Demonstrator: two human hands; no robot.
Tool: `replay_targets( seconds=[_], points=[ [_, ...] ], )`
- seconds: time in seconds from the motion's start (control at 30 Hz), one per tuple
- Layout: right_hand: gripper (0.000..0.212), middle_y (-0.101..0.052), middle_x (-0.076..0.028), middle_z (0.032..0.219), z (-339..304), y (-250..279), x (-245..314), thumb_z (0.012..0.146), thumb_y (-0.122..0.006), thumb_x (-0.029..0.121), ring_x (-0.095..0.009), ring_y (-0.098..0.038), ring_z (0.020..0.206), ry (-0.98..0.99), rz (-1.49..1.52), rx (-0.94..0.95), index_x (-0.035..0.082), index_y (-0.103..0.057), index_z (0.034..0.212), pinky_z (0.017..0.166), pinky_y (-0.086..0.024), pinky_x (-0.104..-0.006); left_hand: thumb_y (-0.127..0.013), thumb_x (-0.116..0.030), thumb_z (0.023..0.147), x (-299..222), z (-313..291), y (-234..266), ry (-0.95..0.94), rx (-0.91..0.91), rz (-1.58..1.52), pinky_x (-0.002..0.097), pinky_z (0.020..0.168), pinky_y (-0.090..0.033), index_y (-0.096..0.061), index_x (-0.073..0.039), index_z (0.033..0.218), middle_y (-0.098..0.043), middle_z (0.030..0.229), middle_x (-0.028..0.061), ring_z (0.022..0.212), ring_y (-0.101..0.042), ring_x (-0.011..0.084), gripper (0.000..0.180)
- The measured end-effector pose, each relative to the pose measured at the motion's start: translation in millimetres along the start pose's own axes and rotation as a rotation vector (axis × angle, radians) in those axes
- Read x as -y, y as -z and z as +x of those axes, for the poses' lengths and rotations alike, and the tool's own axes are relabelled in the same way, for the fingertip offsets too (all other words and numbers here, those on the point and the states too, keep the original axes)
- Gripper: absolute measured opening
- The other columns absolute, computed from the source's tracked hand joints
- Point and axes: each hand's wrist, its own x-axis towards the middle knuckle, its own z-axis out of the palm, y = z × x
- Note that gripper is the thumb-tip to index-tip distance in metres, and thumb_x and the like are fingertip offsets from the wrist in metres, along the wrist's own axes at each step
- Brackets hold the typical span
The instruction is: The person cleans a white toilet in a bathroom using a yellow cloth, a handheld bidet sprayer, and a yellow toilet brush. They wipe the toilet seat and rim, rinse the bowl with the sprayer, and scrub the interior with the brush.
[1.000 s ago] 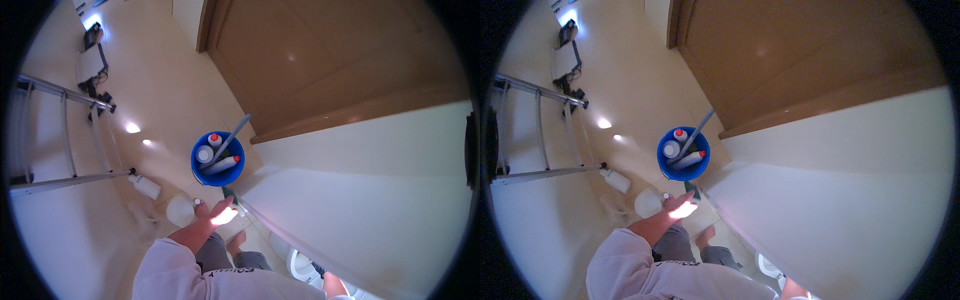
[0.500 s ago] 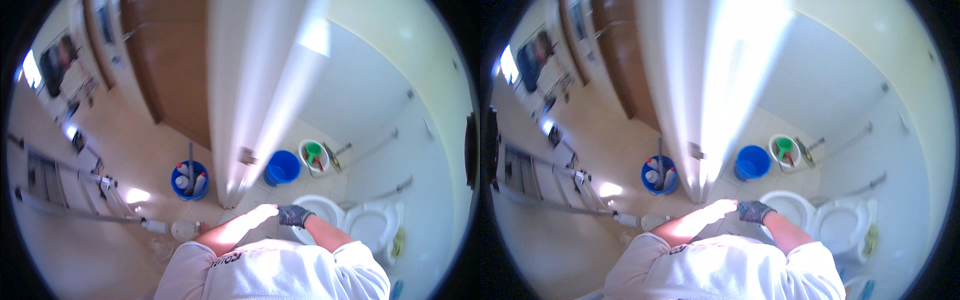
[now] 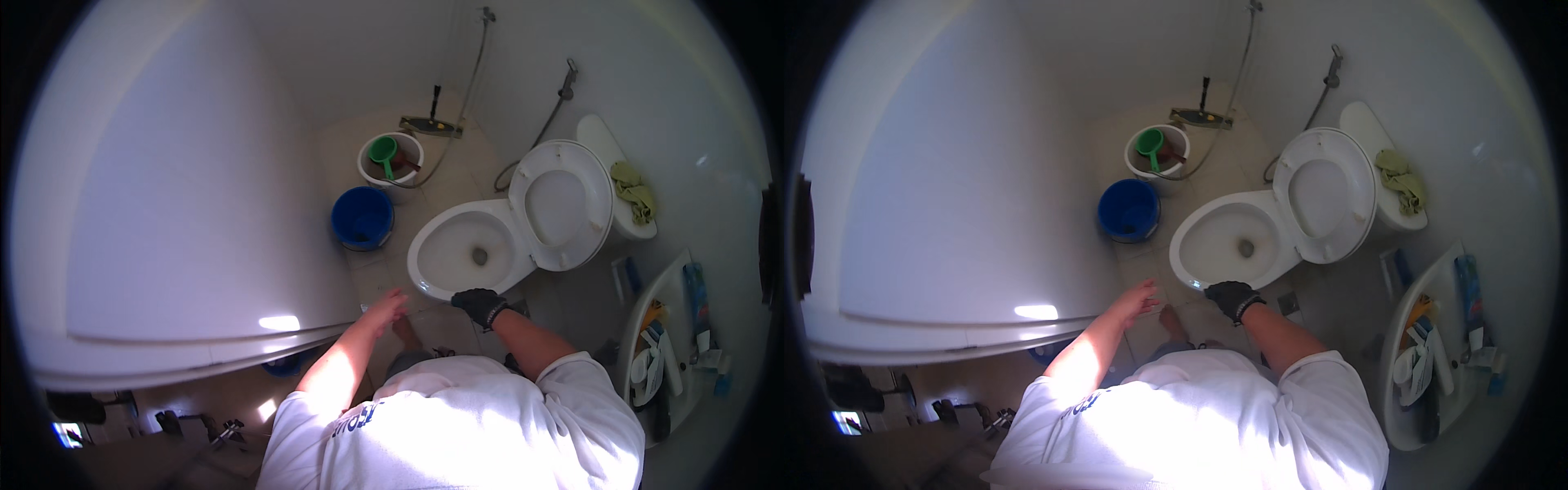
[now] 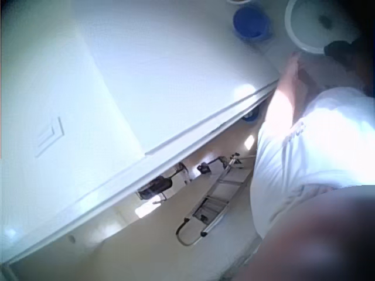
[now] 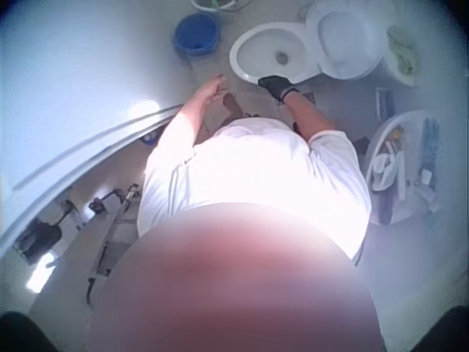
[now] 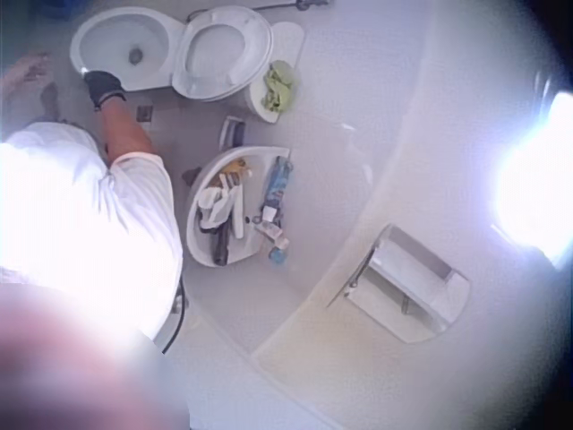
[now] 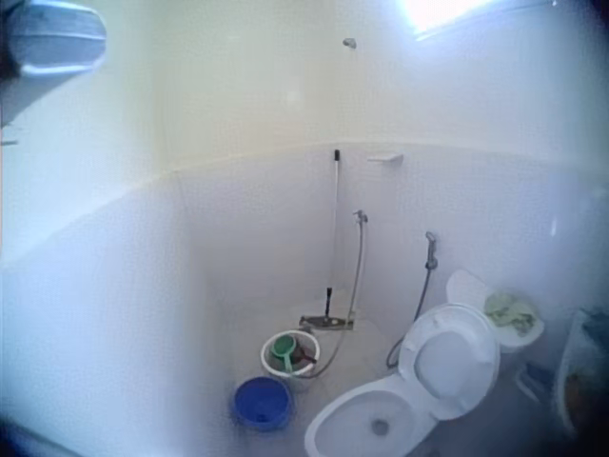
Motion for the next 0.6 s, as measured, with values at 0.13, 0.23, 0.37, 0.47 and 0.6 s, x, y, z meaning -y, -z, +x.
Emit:
replay_targets(
  seconds=[0.13, 0.23, 0.37, 0.47, 0.6],
  points=[
    [0.03, -0.057, -0.012, 0.101, -15, -33, -81, 0.083, -0.039, 0.028, -0.026, -0.054, 0.094, -0.236, -0.028, 0.011, 0.013, -0.056, 0.103, 0.081, -0.042, -0.0377, -0.051, -0.032, 0.078, 28, 66, 45, 0.146, -0.098, 0.012, 0.0317, 0.078, -0.038, -0.032, -0.009, 0.127, -0.045, 0.117, 0.0092, 0.094, -0.05, 0.0202, 0.058],
    [0.029, -0.058, -0.012, 0.095, -28, -13, -90, 0.083, -0.041, 0.028, -0.026, -0.056, 0.088, -0.525, 0.041, 0.04, 0.013, -0.056, 0.103, 0.077, -0.044, -0.0369, -0.052, -0.031, 0.076, 35, 96, 70, 0.199, -0.163, 0.198, 0.0325, 0.082, -0.038, -0.035, -0.007, 0.125, -0.045, 0.119, 0.0129, 0.098, -0.049, 0.0227, 0.057],
    [0.027, -0.059, -0.011, 0.09, -9, -18, -117, 0.083, -0.041, 0.027, -0.026, -0.058, 0.081, -0.589, 0.101, 0.029, 0.017, -0.056, 0.103, 0.074, -0.045, -0.0362, -0.051, -0.031, 0.078, 84, 177, 119, 0.042, -0.059, 0.868, 0.0339, 0.089, -0.036, -0.034, -0.001, 0.124, -0.041, 0.121, 0.0194, 0.107, -0.044, 0.0281, 0.058],
    [0.027, -0.059, -0.011, 0.092, 18, -17, -120, 0.082, -0.041, 0.023, -0.026, -0.058, 0.081, -0.767, 0.271, 0.119, 0.019, -0.055, 0.105, 0.074, -0.045, -0.0374, -0.049, -0.033, 0.08, 55, 201, 98, 0.106, -0.196, 0.761, 0.0359, 0.092, -0.033, -0.033, 0.001, 0.124, -0.039, 0.122, 0.0234, 0.111, -0.04, 0.0323, 0.059],
    [0.031, -0.057, -0.01, 0.099, 56, -41, -143, 0.081, -0.042, 0.018, -0.025, -0.057, 0.087, -0.414, -0.086, 0.11, 0.018, -0.051, 0.111, 0.075, -0.045, -0.0388, -0.046, -0.038, 0.082, 34, 248, 72, -0.001, -0.273, 0.827, 0.0379, 0.094, -0.032, -0.03, 0.001, 0.126, -0.037, 0.122, 0.0263, 0.112, -0.038, 0.0354, 0.061]
  ],
)
